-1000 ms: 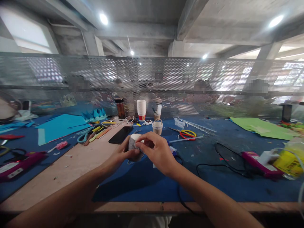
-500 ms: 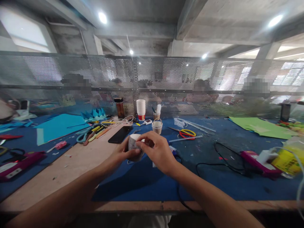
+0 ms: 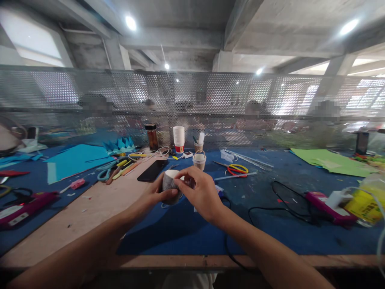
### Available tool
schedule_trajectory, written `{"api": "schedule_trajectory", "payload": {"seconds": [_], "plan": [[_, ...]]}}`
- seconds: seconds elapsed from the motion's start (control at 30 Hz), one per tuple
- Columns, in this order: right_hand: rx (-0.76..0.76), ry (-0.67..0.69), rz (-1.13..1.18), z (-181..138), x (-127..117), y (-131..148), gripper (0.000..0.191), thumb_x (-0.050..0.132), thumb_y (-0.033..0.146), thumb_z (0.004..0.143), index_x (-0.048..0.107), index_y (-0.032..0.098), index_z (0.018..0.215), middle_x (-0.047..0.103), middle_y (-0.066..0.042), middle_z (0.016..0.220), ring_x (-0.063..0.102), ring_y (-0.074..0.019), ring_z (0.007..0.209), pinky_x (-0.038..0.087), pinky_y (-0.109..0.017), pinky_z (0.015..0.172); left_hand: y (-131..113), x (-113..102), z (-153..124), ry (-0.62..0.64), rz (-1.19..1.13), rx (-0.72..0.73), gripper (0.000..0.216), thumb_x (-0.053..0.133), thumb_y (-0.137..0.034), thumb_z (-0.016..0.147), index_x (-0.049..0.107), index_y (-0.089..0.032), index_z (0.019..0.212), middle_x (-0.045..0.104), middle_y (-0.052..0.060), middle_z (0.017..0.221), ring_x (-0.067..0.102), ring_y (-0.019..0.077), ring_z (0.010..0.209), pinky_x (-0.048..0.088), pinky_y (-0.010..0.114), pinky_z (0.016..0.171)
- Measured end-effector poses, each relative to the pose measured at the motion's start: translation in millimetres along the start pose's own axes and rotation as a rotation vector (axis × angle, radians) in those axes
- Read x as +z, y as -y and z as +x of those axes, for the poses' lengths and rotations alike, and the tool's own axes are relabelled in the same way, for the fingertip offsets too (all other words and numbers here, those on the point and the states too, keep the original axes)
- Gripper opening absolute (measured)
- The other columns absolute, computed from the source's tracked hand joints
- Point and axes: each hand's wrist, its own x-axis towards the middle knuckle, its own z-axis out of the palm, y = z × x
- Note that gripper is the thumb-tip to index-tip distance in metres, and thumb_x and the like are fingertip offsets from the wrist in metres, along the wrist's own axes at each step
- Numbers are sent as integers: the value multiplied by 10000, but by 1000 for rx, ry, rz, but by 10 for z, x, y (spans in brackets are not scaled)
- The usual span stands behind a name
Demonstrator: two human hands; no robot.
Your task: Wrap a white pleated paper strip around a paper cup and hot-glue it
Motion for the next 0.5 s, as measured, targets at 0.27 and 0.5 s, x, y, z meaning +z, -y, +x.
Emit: {"api": "schedule_trajectory", "payload": {"seconds": [0.27, 0.5], "plan": [[-47, -10, -41, -8, 28, -23, 29, 690, 207, 922, 694, 231, 938, 651, 13, 849, 574, -133, 735, 454, -271, 689, -13, 5, -7, 14, 16, -28, 443, 779, -420, 808, 570, -232, 1151, 590, 2, 977, 536, 169, 900, 438, 279, 768], [-61, -23, -46, -17, 30, -32, 52, 692, 193, 920, 690, 239, 943, 656, 21, 862, 578, -127, 733, 452, -269, 691, 69, -42, 16, 31, -3, -8, 442, 769, -385, 816, 580, -250, 1192, 601, 7, 1018, 540, 170, 914, 430, 286, 776]]}}
